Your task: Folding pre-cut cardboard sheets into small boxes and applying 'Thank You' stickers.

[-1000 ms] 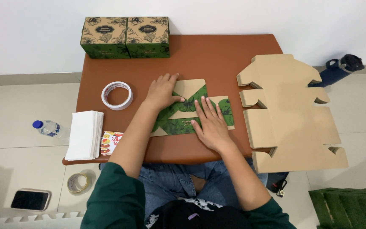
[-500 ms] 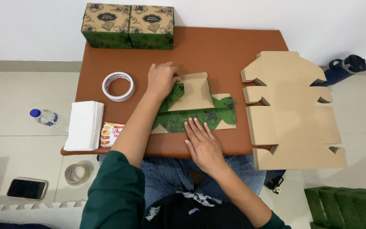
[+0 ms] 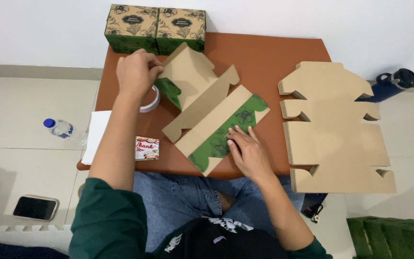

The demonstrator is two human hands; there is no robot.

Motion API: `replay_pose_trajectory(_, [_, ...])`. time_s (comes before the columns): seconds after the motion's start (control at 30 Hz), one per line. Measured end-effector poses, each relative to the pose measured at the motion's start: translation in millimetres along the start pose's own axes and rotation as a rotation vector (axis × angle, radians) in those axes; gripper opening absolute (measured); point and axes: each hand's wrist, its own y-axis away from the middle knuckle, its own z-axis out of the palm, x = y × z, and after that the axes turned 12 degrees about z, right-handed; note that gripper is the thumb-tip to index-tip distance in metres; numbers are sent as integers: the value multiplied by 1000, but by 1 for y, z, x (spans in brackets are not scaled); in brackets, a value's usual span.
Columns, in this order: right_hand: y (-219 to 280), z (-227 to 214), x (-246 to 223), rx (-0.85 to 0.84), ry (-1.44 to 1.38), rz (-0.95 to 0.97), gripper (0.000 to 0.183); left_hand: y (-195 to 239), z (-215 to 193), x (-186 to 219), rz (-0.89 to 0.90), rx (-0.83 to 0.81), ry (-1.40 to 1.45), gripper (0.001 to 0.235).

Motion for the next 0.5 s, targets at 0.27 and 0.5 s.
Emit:
replay_pose_trajectory(0.27, [-29, -16, -2, -34, 108, 116, 31, 80, -37, -11, -170, -75, 118, 9])
replay_pose_trajectory(0.5, [-43, -33, -39, -216, 138, 230, 47, 147, -70, 35, -362, -21, 172, 15])
